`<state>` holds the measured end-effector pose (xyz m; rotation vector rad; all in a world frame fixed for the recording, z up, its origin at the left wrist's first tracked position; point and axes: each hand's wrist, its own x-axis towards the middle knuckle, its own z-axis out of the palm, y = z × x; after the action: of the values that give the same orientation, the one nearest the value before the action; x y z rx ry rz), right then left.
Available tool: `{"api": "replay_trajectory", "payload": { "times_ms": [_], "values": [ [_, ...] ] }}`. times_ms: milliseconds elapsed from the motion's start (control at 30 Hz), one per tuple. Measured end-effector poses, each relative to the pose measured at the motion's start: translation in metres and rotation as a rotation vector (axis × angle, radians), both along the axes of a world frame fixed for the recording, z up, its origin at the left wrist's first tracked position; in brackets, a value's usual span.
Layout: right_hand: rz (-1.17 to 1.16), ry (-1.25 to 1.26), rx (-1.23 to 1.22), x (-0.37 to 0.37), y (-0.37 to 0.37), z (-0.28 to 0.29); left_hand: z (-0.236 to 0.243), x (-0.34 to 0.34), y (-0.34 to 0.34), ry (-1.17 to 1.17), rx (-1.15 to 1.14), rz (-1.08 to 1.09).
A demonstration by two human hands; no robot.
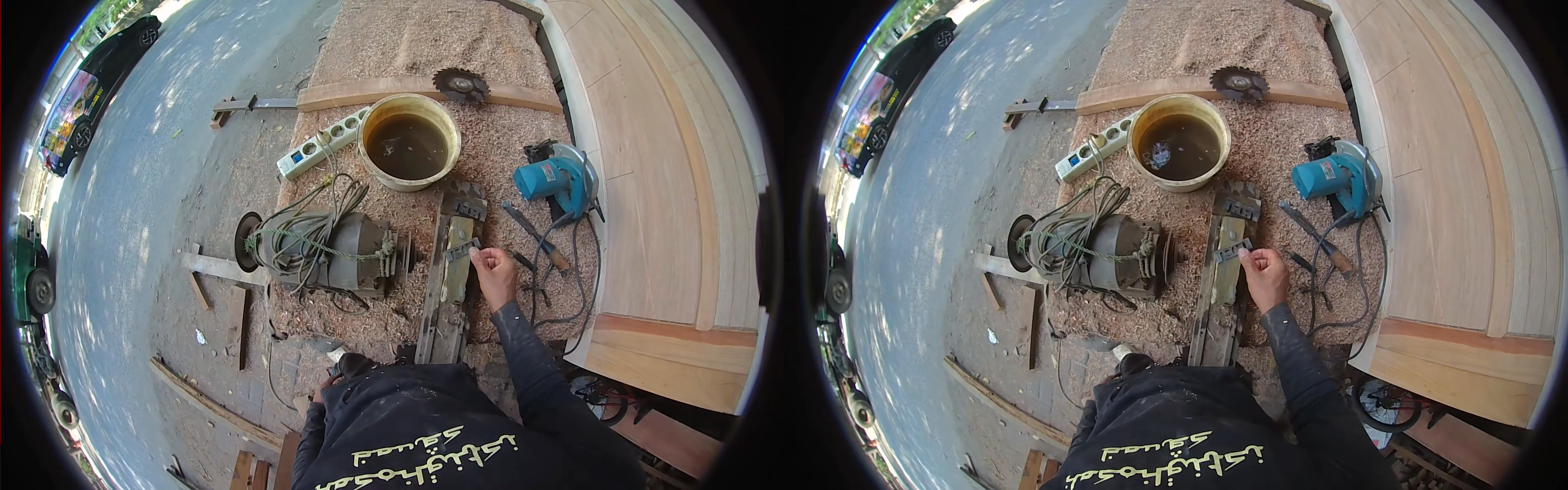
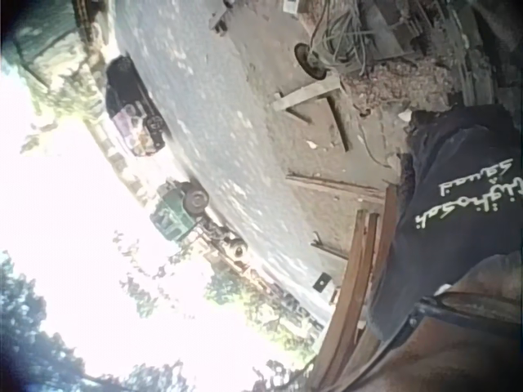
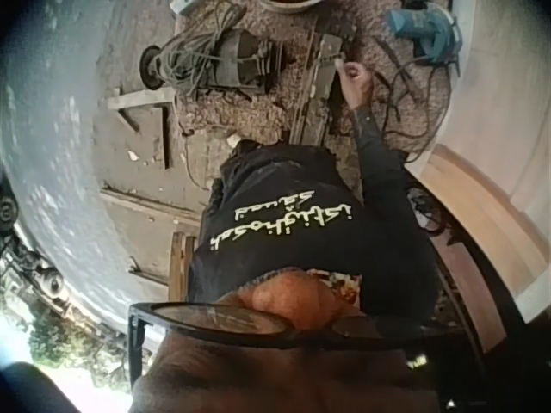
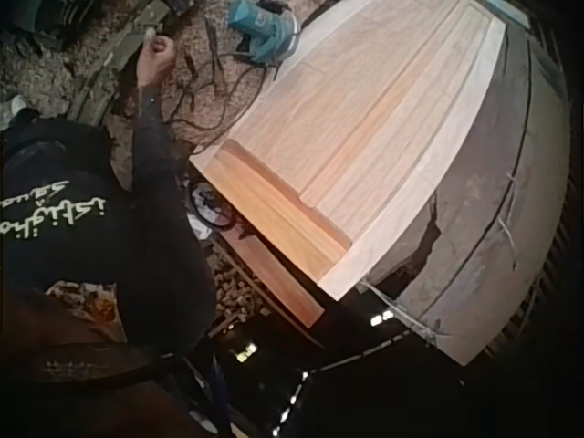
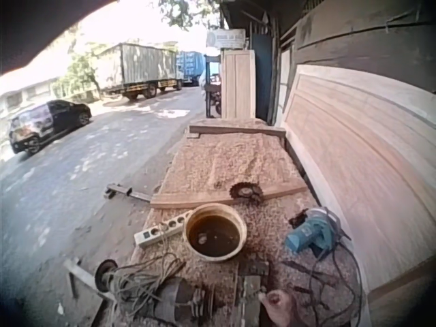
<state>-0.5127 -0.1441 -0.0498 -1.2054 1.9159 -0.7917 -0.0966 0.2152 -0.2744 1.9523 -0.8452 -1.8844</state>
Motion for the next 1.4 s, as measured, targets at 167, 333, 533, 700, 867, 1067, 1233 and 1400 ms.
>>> {"api": "replay_trajectory", "payload": {
  "times_ms": [167,333,533,700,867,1067,1233,1400],
  "values": [
    [-0.031,-0.302,-0.3,-0.001,-0.018,-0.043,0.003,0.002,0.002,-0.02,-0.041,0.036],
    [0.028,-0.444,-0.148,0.001,-0.046,-0.017,-0.019,-0.001,0.021,-0.047,-0.096,0.157],
    [0.32,0.088,-0.145,-0.014,-0.047,-0.006,-0.035,-0.013,0.025,0.004,-0.099,0.233],
    [0.369,0.211,-0.228,-0.007,-0.045,0.001,-0.026,-0.021,0.026,0.082,-0.096,0.29],
    [0.502,0.476,-0.445,-0.008,-0.038,-0.012,-0.009,-0.022,0.019,0.04,-0.091,0.233],
    [0.502,0.387,-0.389,-0.002,-0.03,-0.013,-0.012,-0.024,0.027,0.004,-0.076,0.262],
    [0.644,0.443,-0.454,0.003,-0.026,-0.002,-0.008,-0.029,0.025,0.061,-0.016,0.275],
    [0.755,0.477,-0.359,0.009,0.041,0.0,-0.015,-0.018,0.047,-0.014,0.005,0.229]
  ]
}}
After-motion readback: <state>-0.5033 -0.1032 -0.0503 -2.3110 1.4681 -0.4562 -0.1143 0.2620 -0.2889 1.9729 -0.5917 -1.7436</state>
